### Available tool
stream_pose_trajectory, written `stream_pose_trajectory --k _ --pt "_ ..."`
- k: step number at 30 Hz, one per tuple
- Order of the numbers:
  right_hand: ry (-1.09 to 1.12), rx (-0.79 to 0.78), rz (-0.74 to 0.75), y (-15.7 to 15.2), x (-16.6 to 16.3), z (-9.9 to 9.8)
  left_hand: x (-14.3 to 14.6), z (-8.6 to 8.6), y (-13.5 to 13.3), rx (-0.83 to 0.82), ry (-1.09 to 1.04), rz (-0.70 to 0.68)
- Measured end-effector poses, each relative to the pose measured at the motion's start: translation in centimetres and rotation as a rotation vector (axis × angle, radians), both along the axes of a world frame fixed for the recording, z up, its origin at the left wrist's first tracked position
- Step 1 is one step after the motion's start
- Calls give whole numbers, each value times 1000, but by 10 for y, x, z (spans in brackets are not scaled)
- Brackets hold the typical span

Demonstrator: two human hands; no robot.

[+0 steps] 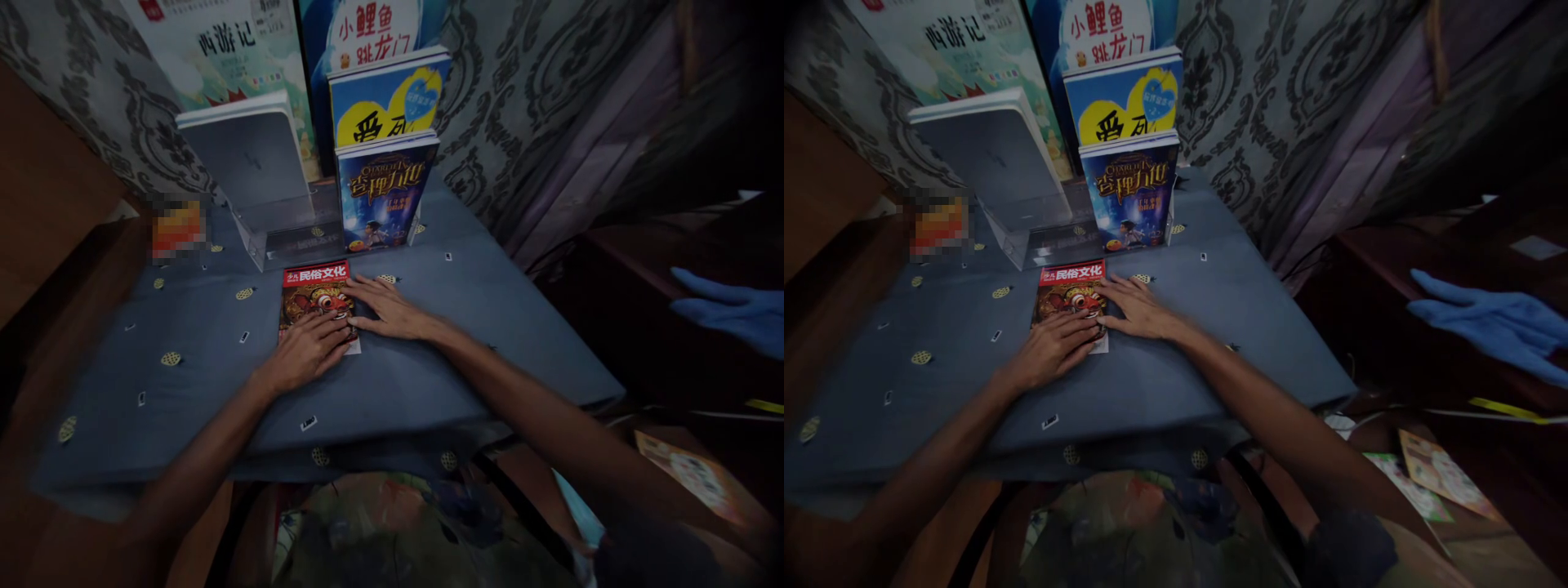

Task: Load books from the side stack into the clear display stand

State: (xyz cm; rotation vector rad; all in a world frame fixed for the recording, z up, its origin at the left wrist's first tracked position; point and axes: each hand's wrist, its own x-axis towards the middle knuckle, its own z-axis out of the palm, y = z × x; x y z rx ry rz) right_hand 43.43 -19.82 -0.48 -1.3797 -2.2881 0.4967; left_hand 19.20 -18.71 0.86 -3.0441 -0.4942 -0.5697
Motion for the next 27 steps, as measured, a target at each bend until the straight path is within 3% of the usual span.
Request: stream_pose_trajectory --k 8,17,19,24,27 --pt "38 -69 65 2 7 3 -1 0 1 -159 17 24" --pt "-29 -65 68 0 5 -4 -1 2 3 -163 4 20" --pt "-26 -72 67 0 5 -4 -3 0 7 -148 9 115" --pt "-3 -88 89 0 6 -1 -12 -10 22 -76 -68 653" --pt "0 -113 103 -1 6 2 -18 -11 30 -123 -68 750"
